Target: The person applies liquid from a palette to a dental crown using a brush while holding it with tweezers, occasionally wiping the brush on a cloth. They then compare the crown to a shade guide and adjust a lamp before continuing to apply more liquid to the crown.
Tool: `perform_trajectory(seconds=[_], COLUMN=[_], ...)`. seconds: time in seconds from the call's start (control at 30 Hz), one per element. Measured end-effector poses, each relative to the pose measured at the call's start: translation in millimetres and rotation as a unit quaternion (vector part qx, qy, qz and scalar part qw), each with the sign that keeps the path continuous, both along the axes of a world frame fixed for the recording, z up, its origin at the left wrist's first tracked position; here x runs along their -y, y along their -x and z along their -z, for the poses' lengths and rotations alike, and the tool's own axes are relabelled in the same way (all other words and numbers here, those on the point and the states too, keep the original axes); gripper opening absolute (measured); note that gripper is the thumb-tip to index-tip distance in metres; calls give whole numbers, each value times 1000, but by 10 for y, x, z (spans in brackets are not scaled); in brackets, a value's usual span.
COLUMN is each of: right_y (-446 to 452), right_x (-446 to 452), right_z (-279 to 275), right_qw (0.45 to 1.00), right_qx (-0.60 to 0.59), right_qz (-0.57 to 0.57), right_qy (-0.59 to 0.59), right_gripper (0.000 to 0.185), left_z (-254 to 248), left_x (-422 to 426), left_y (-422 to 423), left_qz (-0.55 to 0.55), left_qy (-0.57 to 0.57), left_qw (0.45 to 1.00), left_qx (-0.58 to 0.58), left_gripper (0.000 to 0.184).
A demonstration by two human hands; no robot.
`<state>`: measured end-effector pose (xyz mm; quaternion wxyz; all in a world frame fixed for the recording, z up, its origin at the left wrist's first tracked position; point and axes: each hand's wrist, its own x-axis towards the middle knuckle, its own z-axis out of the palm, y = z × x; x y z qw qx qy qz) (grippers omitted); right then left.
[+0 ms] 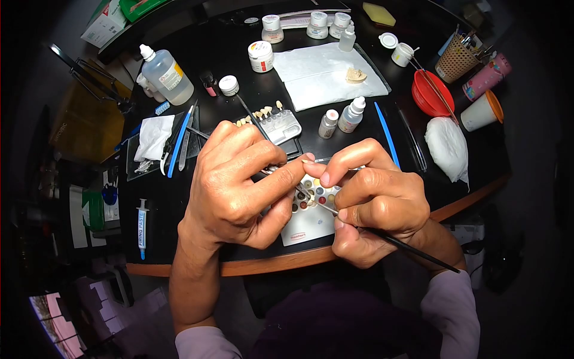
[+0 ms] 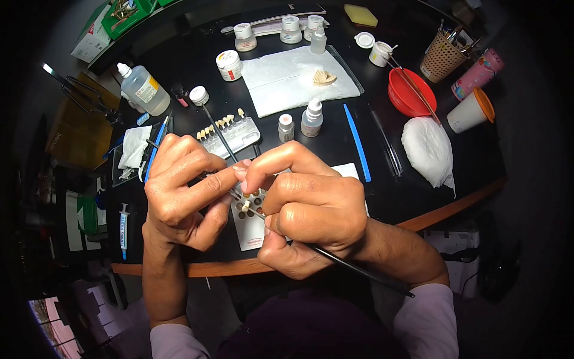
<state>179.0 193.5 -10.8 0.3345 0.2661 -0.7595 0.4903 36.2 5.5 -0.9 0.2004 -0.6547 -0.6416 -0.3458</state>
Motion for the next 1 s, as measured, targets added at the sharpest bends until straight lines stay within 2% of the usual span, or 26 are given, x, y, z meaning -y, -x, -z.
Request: perform_trajectory(seconds=[0.8,1.0], right_y=[11,0], right_x=[-20,-92], right_z=[-23,13], right_qw=[1000,998], right_qx=[-6,5], right_qz=[7,-36], right_qy=[-14,50], right_gripper=[18,16], left_z=[-5,60], left_x=[-1,-16], left_y=[4,46], left_qz=[6,76], left_qy=[3,3], left_qw=[1000,989], left_qx=[5,126], left_gripper=[38,36])
